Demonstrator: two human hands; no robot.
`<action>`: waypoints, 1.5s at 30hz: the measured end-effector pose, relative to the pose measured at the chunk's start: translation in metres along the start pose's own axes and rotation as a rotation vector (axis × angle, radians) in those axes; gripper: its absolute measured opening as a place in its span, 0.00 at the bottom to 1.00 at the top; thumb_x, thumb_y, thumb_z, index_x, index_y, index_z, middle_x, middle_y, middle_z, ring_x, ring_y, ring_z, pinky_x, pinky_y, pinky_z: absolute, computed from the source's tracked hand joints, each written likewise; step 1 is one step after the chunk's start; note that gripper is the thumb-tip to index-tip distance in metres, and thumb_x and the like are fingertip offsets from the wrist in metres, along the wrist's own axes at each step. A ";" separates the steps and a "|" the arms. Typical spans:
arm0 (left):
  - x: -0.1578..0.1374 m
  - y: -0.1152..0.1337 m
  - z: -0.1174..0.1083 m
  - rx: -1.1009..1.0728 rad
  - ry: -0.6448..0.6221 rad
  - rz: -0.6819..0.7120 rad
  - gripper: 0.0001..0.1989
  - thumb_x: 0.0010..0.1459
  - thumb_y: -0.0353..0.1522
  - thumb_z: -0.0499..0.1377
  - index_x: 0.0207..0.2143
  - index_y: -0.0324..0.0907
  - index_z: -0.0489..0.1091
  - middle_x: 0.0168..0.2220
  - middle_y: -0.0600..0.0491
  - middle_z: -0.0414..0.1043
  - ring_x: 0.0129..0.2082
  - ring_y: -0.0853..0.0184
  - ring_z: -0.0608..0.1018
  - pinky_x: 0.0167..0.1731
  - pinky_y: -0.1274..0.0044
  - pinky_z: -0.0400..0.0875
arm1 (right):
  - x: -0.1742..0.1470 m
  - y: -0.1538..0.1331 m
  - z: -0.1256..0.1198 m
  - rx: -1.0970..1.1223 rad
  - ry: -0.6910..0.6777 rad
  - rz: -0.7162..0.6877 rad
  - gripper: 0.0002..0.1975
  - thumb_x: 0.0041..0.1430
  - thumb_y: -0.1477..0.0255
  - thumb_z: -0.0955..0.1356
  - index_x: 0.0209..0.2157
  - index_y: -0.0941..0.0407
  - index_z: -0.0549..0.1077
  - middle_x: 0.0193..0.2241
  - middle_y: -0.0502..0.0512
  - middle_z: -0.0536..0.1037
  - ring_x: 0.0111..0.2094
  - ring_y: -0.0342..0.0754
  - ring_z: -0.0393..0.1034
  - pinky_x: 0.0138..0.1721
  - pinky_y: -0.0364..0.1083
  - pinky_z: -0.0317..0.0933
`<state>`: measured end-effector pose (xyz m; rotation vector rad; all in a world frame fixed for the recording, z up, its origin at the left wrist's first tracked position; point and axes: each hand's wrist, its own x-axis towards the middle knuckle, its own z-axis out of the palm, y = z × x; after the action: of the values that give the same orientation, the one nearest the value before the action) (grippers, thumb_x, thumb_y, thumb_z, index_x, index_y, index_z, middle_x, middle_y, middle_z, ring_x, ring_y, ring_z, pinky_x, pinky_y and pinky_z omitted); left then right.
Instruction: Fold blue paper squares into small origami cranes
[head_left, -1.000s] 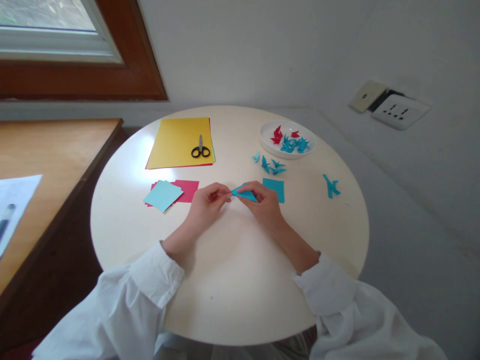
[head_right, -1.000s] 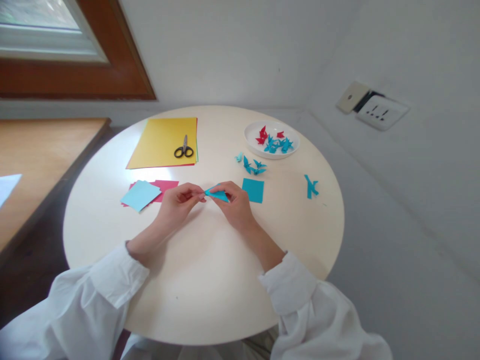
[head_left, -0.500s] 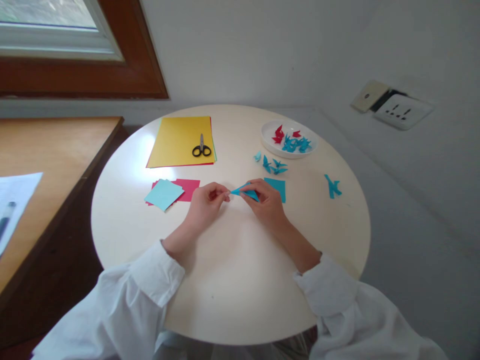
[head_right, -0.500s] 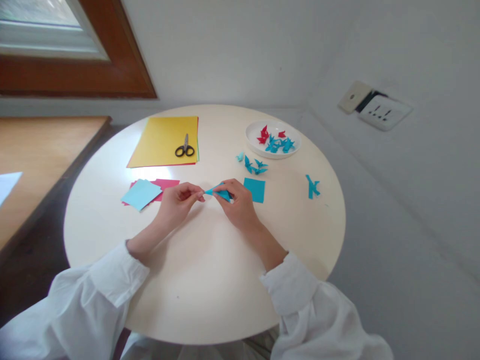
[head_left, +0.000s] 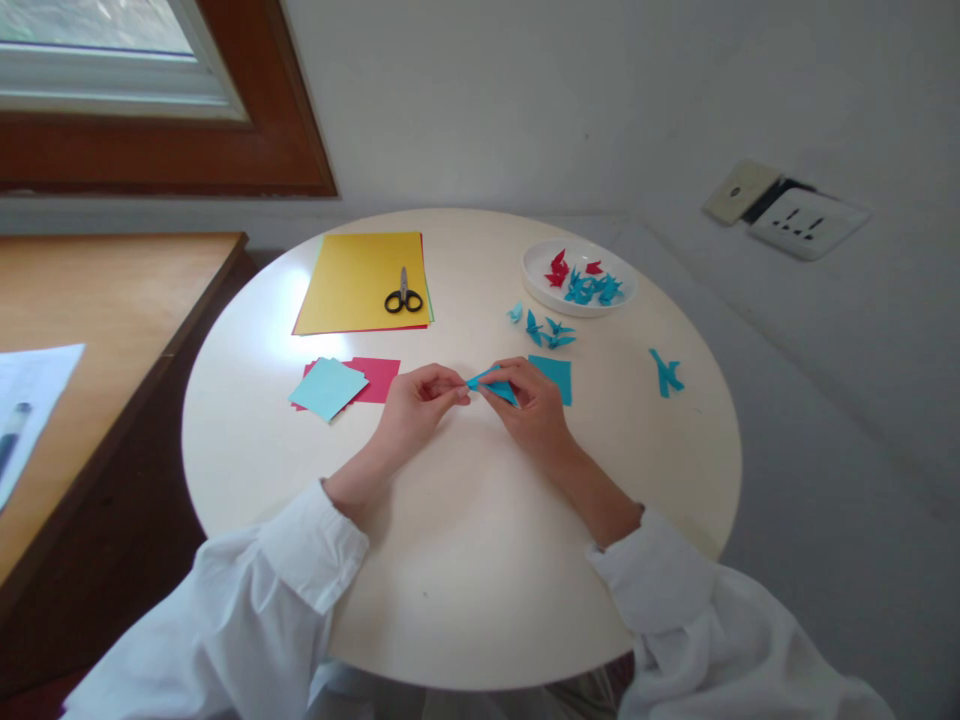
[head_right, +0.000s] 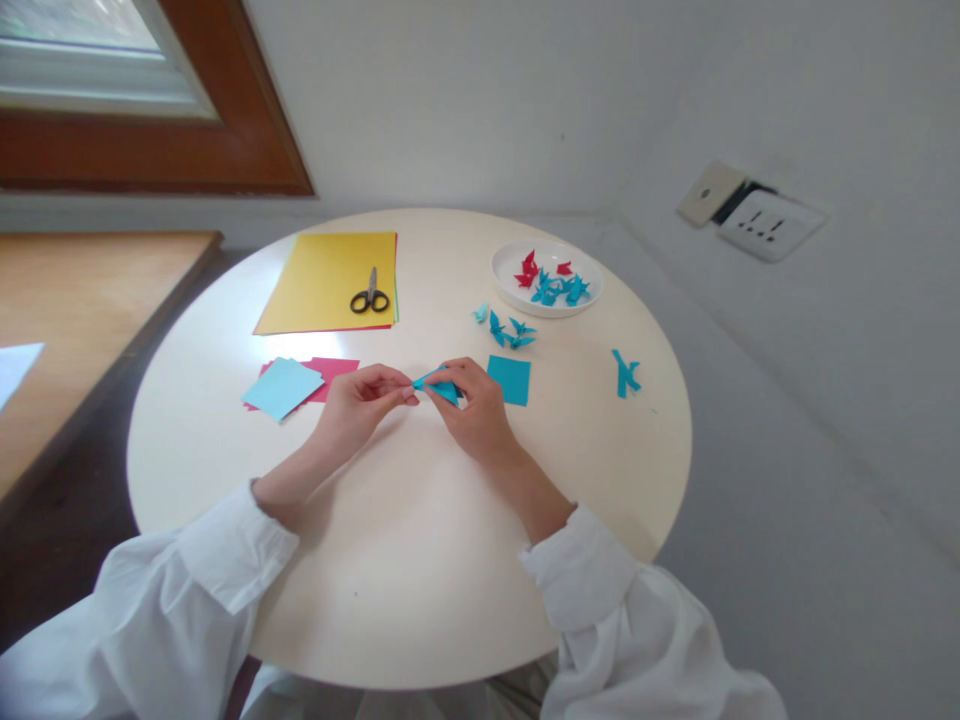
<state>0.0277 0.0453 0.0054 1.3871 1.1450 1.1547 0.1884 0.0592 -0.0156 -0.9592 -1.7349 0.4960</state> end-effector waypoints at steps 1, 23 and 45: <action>0.000 0.000 0.000 0.016 0.005 0.004 0.04 0.46 0.30 0.62 0.26 0.38 0.71 0.24 0.53 0.73 0.25 0.69 0.75 0.26 0.78 0.67 | 0.000 0.001 0.000 -0.003 -0.001 -0.015 0.01 0.51 0.73 0.68 0.29 0.54 0.73 0.30 0.54 0.72 0.33 0.45 0.68 0.31 0.45 0.63; -0.003 -0.001 0.003 0.021 0.068 0.093 0.06 0.49 0.31 0.60 0.29 0.41 0.63 0.22 0.56 0.72 0.26 0.69 0.77 0.29 0.77 0.70 | 0.002 -0.012 0.005 -0.147 0.067 -0.098 0.03 0.54 0.75 0.65 0.27 0.55 0.67 0.27 0.52 0.71 0.30 0.45 0.66 0.30 0.44 0.61; -0.004 0.008 0.005 -0.071 0.060 0.049 0.10 0.48 0.33 0.62 0.30 0.40 0.63 0.22 0.57 0.71 0.26 0.69 0.78 0.30 0.76 0.73 | 0.001 -0.016 0.003 -0.188 0.096 -0.140 0.03 0.54 0.75 0.65 0.27 0.54 0.67 0.28 0.53 0.72 0.32 0.46 0.68 0.34 0.47 0.63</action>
<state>0.0329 0.0397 0.0127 1.3404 1.1071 1.2673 0.1796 0.0510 -0.0041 -0.9689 -1.7692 0.1955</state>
